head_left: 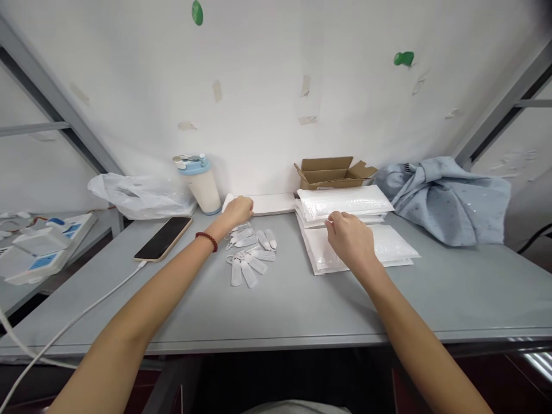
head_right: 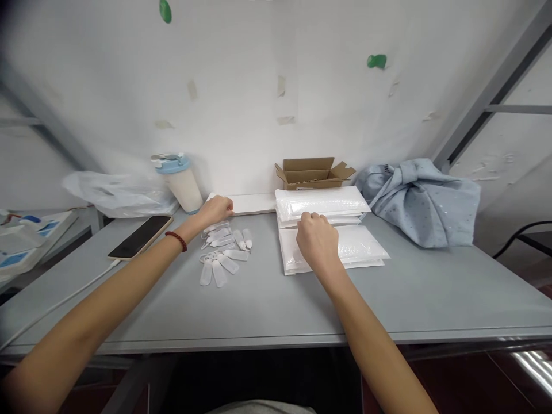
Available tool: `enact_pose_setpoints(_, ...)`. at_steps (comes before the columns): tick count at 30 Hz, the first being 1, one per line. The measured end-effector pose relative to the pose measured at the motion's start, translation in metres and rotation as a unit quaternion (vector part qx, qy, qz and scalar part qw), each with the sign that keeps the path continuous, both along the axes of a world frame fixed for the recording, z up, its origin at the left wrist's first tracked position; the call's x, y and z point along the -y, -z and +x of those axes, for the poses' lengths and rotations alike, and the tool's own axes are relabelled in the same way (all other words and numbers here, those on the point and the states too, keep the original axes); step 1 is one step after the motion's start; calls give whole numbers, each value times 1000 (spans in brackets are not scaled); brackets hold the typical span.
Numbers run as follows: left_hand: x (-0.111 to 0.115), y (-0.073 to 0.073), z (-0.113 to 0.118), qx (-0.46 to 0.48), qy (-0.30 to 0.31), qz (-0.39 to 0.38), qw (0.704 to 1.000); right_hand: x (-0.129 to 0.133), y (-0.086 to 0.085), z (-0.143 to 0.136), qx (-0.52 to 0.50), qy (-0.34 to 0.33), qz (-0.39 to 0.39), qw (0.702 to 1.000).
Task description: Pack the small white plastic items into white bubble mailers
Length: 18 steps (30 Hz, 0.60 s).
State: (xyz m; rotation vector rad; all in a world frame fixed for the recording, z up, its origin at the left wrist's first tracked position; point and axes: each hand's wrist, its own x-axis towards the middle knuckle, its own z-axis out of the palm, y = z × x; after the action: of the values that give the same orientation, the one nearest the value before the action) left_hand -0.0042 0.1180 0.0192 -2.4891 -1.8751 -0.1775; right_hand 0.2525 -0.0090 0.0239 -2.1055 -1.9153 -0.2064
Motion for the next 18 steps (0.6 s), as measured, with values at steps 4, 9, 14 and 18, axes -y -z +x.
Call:
enact_pose_setpoints(4, -9, 0, 1, -25, 2, 8, 1000, -1, 3, -1, -17, -18, 14, 1000)
enact_pose_setpoints(9, -7, 0, 5, -53, 21, 20, 998, 0, 4, -3, -32, -34, 35, 998)
enact_pose_setpoints(14, -5, -1, 11, -92, 47, 37, 994, 1, 3, -5, -39, -39, 29, 998)
enact_pose_setpoints(18, -7, 3, 16, -126, 79, 44, 988, 2, 4, -5, -43, -43, 33, 998)
